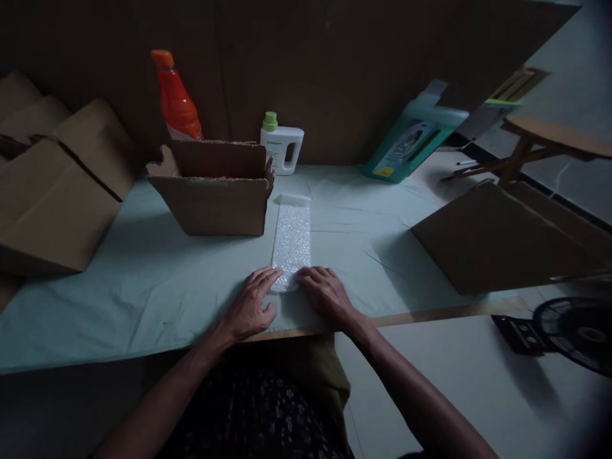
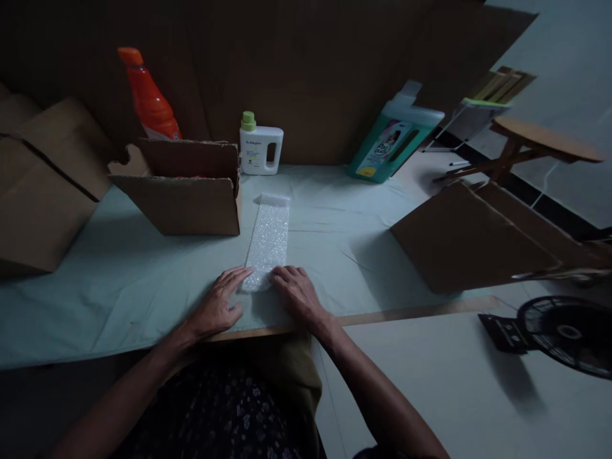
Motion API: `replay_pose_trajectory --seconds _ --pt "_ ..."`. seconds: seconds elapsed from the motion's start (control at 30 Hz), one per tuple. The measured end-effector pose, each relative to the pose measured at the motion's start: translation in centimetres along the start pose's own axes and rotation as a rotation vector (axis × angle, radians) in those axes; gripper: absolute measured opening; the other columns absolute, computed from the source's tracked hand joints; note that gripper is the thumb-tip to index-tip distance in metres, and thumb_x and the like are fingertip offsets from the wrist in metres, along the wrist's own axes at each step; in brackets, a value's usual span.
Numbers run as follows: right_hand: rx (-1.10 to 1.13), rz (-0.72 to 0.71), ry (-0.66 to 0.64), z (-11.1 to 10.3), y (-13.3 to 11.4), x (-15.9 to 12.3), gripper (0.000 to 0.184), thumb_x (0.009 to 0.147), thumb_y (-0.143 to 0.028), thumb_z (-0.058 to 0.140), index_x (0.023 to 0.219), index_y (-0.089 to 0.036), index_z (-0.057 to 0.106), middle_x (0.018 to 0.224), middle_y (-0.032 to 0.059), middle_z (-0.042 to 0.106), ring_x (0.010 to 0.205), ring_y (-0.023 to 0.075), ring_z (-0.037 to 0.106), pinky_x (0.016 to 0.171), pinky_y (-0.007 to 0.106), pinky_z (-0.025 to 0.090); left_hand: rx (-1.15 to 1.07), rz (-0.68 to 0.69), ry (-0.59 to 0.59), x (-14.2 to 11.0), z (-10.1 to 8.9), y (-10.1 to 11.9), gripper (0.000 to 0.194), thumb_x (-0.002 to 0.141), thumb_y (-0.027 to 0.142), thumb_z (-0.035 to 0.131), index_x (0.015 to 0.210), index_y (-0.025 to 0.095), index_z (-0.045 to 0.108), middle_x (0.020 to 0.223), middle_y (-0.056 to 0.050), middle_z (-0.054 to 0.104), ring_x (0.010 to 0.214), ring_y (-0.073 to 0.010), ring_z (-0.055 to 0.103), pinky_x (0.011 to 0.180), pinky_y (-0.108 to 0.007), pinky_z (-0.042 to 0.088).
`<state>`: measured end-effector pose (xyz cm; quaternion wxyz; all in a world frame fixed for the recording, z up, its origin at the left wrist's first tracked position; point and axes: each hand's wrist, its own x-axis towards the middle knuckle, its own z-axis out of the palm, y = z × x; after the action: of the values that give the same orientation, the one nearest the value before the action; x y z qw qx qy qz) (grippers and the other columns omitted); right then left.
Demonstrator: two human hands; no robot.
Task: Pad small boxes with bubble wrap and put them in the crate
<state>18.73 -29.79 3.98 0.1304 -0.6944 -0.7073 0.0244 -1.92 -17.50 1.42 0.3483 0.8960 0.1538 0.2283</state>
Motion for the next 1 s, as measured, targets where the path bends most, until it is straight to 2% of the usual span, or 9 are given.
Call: replay_pose_trajectory --seconds 0.17,0.33,0.43,0.53,0.67,0.77,0.83,0.9,1.0 --pt "0.310 0.071 0.078 -1.9 -0.4 -0.2 0.018 0.097 -0.020 0.053 0.100 -0.020 0.071 0.096 0.0061 0.077 0.086 0.0201 0.068 0.084 0.036 0.048 0.015 0.036 0.014 0.9 -0.4 0.9 0.070 0.073 0.007 0.054 0.143 0.018 0.051 0.142 -0.012 0.059 0.138 -0.0267 0.048 0.118 -0.049 0.040" --pt "0.630 0.215 0.033 -4.1 -1.0 -2.5 0.022 0.099 -0.037 0.055 0.109 -0.023 0.069 0.098 0.0043 0.077 0.086 0.0199 0.071 0.072 0.031 0.054 -0.060 -0.145 0.053 0.7 -0.3 2.3 0.036 0.088 0.016 0.054 0.121 0.017 0.066 0.107 -0.008 0.074 0.099 -0.0205 0.068 0.092 -0.037 0.056" --pt "0.483 0.288 0.296 -3.8 -1.9 -4.0 0.020 0.097 -0.033 0.058 0.112 -0.023 0.066 0.097 0.0052 0.076 0.086 0.0206 0.070 0.076 0.034 0.054 -0.047 -0.293 0.056 1.1 0.3 2.2 0.040 0.085 0.018 0.058 0.124 0.013 0.065 0.088 -0.005 0.072 0.081 -0.0182 0.067 0.079 -0.032 0.056" --pt "0.254 0.211 0.484 -2.4 -3.2 -5.2 0.013 0.096 -0.023 0.058 0.106 -0.024 0.066 0.095 0.0062 0.075 0.086 0.0216 0.069 0.080 0.038 0.052 0.002 -0.345 0.034 1.6 0.7 2.0 0.049 0.084 0.016 0.059 0.132 0.013 0.061 0.080 -0.001 0.068 0.073 -0.0162 0.064 0.075 -0.029 0.054" --pt "0.095 0.031 0.349 0.0 -4.2 -5.3 0.023 0.094 -0.021 0.059 0.116 -0.023 0.066 0.115 0.0102 0.074 0.105 0.0264 0.067 0.085 0.043 0.050 0.109 -0.336 0.052 1.8 1.3 1.8 0.053 0.085 0.017 0.058 0.137 0.016 0.056 0.083 -0.002 0.070 0.077 -0.0176 0.064 0.080 -0.031 0.054" --pt "0.010 0.026 0.259 1.4 -3.6 -4.5 0.028 0.094 -0.022 0.058 0.121 -0.020 0.066 0.131 0.0135 0.068 0.120 0.0295 0.060 0.091 0.045 0.048 0.179 -0.307 0.084 1.6 1.6 1.7 0.052 0.086 0.017 0.057 0.138 0.017 0.055 0.087 -0.004 0.070 0.082 -0.0199 0.066 0.084 -0.034 0.055" --pt "0.006 0.037 0.242 1.8 -3.0 -4.2 0.026 0.096 -0.019 0.055 0.119 -0.022 0.068 0.130 0.0119 0.069 0.121 0.0278 0.061 0.092 0.043 0.047 0.213 -0.274 0.142 1.2 1.5 1.7 0.049 0.087 0.018 0.058 0.136 0.019 0.056 0.093 -0.006 0.070 0.089 -0.0215 0.066 0.087 -0.036 0.055" --pt "0.041 0.033 0.226 1.6 -2.5 -4.0 0.029 0.097 -0.015 0.051 0.119 -0.023 0.068 0.128 0.0104 0.070 0.118 0.0262 0.062 0.092 0.043 0.046 0.222 -0.205 0.201 0.7 1.1 2.1 0.047 0.088 0.022 0.060 0.135 0.020 0.056 0.112 -0.010 0.068 0.105 -0.0244 0.064 0.095 -0.039 0.054" --pt "0.153 0.028 0.201 0.7 -2.3 -4.0 0.031 0.098 -0.011 0.048 0.119 -0.022 0.068 0.120 0.0102 0.073 0.107 0.0247 0.067 0.088 0.042 0.047 0.187 -0.031 0.162 -0.2 0.1 3.2 0.049 0.088 0.025 0.062 0.136 0.020 0.055 0.136 -0.014 0.059 0.124 -0.0283 0.056 0.105 -0.044 0.049"
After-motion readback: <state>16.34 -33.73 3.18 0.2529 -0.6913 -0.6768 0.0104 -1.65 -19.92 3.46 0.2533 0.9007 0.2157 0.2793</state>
